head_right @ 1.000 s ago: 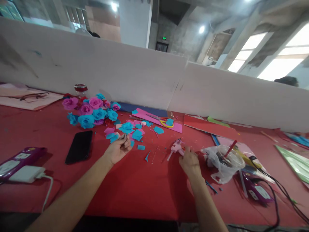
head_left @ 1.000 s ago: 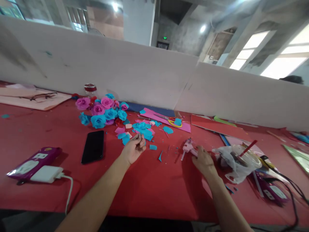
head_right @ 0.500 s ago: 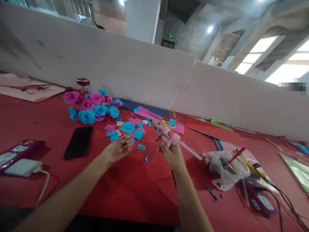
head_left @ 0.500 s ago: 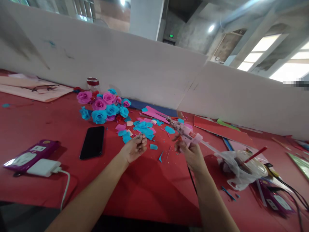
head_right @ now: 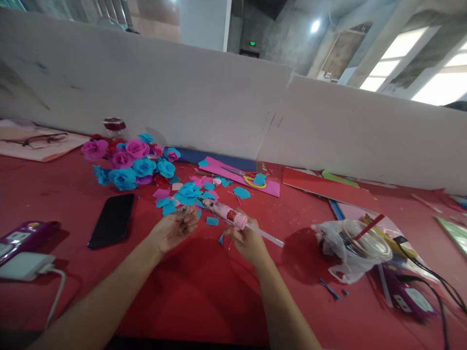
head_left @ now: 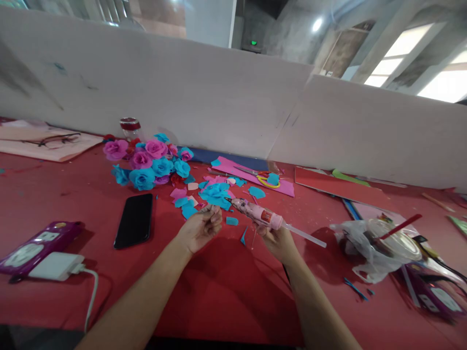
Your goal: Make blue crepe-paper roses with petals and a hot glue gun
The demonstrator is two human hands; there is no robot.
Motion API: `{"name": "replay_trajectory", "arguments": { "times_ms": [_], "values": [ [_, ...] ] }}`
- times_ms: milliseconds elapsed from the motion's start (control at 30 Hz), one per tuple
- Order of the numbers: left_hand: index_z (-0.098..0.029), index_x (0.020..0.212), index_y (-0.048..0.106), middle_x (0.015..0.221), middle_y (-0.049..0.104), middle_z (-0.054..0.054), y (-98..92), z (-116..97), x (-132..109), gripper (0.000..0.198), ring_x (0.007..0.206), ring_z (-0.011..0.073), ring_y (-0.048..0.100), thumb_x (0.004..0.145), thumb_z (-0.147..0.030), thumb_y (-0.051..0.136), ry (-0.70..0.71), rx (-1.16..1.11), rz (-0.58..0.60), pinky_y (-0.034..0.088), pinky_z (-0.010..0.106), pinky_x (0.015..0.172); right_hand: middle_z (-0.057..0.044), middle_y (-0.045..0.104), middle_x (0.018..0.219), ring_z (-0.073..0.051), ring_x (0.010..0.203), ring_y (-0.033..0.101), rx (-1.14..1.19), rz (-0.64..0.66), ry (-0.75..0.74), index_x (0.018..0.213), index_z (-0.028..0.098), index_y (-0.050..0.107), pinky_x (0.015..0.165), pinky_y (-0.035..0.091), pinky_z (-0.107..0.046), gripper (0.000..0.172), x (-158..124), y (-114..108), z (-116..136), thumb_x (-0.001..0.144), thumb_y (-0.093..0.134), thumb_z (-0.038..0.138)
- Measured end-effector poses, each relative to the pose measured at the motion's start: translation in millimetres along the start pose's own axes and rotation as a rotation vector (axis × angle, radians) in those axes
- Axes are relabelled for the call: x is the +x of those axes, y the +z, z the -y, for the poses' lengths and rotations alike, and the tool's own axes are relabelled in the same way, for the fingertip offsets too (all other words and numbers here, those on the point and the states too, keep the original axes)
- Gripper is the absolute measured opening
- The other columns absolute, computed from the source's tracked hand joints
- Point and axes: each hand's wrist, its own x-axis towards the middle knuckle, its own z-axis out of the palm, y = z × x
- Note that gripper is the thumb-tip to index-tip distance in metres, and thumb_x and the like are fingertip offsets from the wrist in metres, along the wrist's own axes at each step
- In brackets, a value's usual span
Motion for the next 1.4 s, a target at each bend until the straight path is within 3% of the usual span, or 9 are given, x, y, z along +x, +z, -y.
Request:
{"name": "replay_trajectory", "arguments": {
  "times_ms": [667,900,1133,1233,1333,1400],
  "values": [
    [-0.013,0.061,0.050,0.054,0.037,-0.003,-0.5,2,-1,0.023,0.046,0.0062,0.032,0.084,-0.008,0.050,-0.014,-0.042,0.030,0.029,0.016,0.042,-0.006,0.064,0.071,-0.018,0.064,0.056,-0.061,0.014,-0.055,0.070,0.020,0.065,0.060,0.043,-0.031,0.022,3,3,-1,0.081,0.054,0.035],
    [-0.014,0.063,0.049,0.054,0.037,-0.003,-0.5,2,-1,0.022,0.045,0.0062,0.033,0.084,-0.008,0.051,-0.022,-0.025,0.009,0.030,0.016,0.042,-0.004,0.064,0.069,-0.016,0.059,0.055,-0.073,0.027,-0.087,0.079,0.021,0.066,0.055,0.045,-0.026,0.021,4,3,-1,0.079,0.057,0.040],
    [-0.014,0.064,0.050,0.053,0.036,-0.004,0.6,-1,-3,0.024,0.044,0.0061,0.031,0.086,-0.006,0.044,-0.006,-0.021,0.026,0.029,0.016,0.042,-0.004,0.066,0.071,-0.017,0.065,0.058,-0.186,-0.009,-0.100,0.077,0.019,0.064,0.061,0.046,-0.028,0.024,5,-6,1,0.080,0.054,0.040],
    [-0.013,0.062,0.048,0.053,0.033,-0.004,1.2,-4,-3,0.027,0.042,0.0055,0.025,0.086,-0.003,0.039,-0.017,-0.060,0.060,0.024,0.016,0.040,-0.004,0.067,0.073,-0.018,0.064,0.059,-0.427,-0.041,0.014,0.083,0.020,0.062,0.059,0.044,-0.027,0.026,3,-28,3,0.082,0.052,0.044],
    [-0.013,0.061,0.046,0.052,0.030,-0.005,2.8,-7,-4,0.030,0.041,0.0053,0.021,0.087,-0.004,0.037,-0.033,-0.113,0.094,0.021,0.017,0.038,-0.006,0.067,0.079,-0.020,0.065,0.063,-0.994,-0.058,0.226,0.094,0.021,0.058,0.055,0.039,-0.027,0.026,-6,-65,-4,0.087,0.049,0.044],
    [-0.013,0.061,0.046,0.052,0.029,-0.005,3.7,-8,-6,0.030,0.040,0.0052,0.019,0.089,-0.006,0.036,-0.052,-0.135,0.109,0.020,0.017,0.038,-0.012,0.067,0.093,-0.023,0.072,0.065,-1.288,-0.057,0.326,0.100,0.019,0.056,0.056,0.040,-0.029,0.024,-16,-92,-15,0.089,0.048,0.039]
  ]
}}
